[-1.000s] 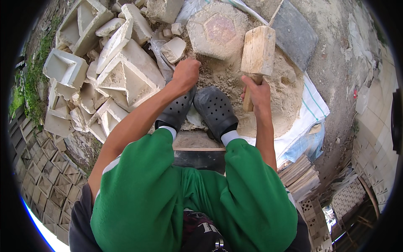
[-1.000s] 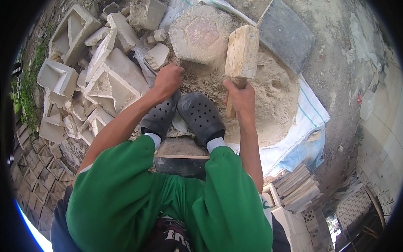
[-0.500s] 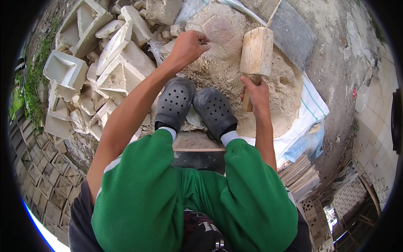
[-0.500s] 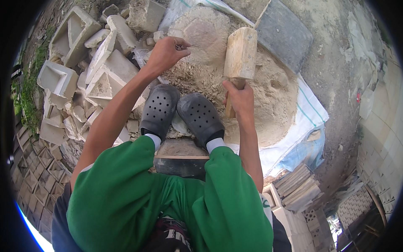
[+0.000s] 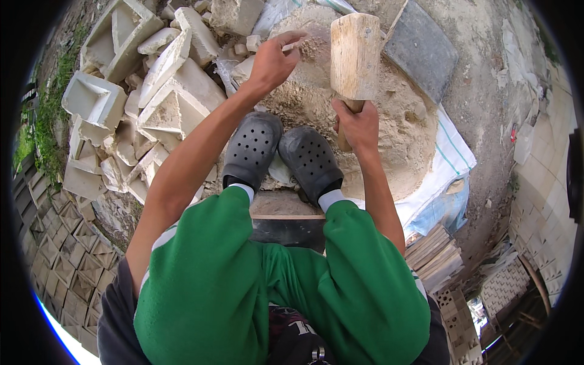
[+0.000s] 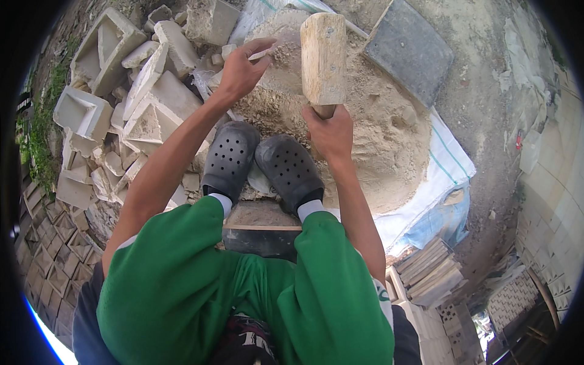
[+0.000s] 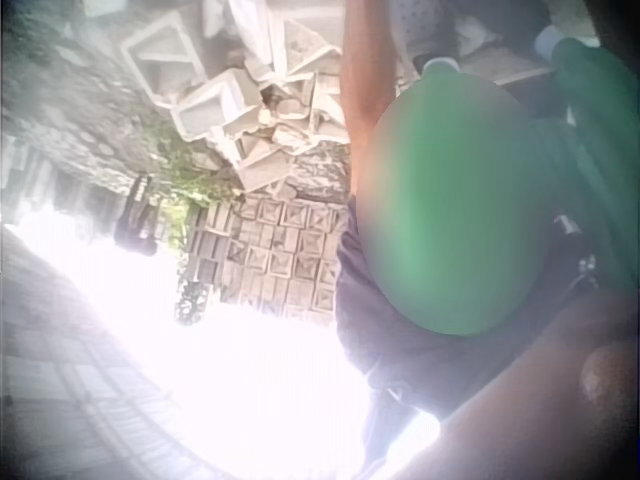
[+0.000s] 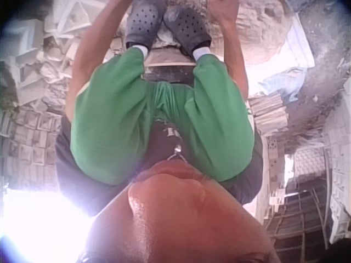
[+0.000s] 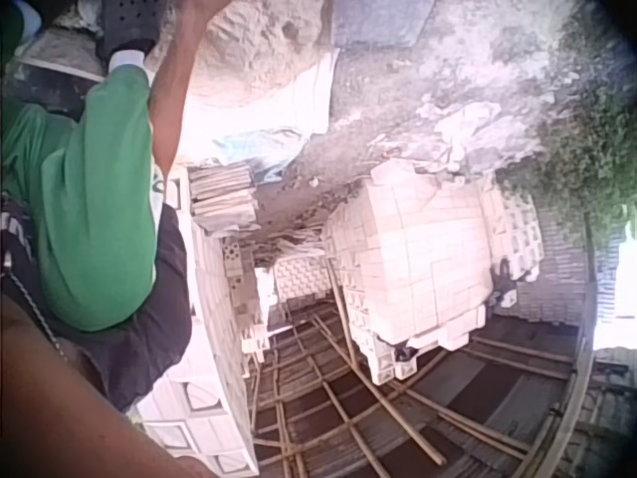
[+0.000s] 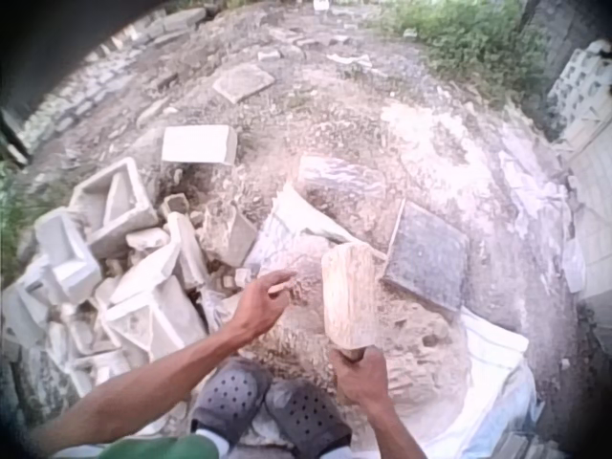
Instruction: The person repeatedly strikes a small stone with a wooden mallet to break it into smaller pieces. They adjust the stone's position between strikes and occasionally move broken fragments aside. The task continues with the same stone throughout the clip.
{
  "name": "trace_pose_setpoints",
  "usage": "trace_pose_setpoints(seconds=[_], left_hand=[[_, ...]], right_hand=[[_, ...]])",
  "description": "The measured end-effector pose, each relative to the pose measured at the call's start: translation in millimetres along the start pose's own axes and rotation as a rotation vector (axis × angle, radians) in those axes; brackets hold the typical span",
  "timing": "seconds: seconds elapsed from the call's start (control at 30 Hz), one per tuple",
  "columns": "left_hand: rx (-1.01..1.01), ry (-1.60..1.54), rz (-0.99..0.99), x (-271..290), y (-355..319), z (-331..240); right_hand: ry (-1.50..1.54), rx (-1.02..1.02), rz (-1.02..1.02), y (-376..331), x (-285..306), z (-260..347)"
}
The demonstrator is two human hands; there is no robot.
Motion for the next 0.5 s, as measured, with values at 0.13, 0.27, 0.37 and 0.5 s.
trace_pose_setpoints(seconds=[0.13,0.27,0.37,0.5], left_hand=[[-0.066,0.109,-0.127,15.8,-3.4,-11.0],[-0.219,0.25,-0.111,12.7,-7.2,-7.4],[-0.277,0.262,-0.041,2.0,-12.3,-13.5],[-0.237,0.22,-0.022,-4.1,-13.5,-11.0]], right_hand=[[-0.249,0.287,-0.077,7.8,-25.8,9.6],[-0.266,0.287,-0.06,11.0,-41.1,12.8],[-0.209,0.242,-0.055,14.8,-38.8,7.9],[-0.023,0.304,0.017,6.6,-34.1,34.8]])
Point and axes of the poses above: each hand's wrist, its own y-axis towards the middle knuckle, its own x-axis out of the back of the hand, z = x × y, the point moved 10 cm from there along y, towards the middle knuckle, and after that the axes turned 13 degrees about -z, right-handed, at the moved point
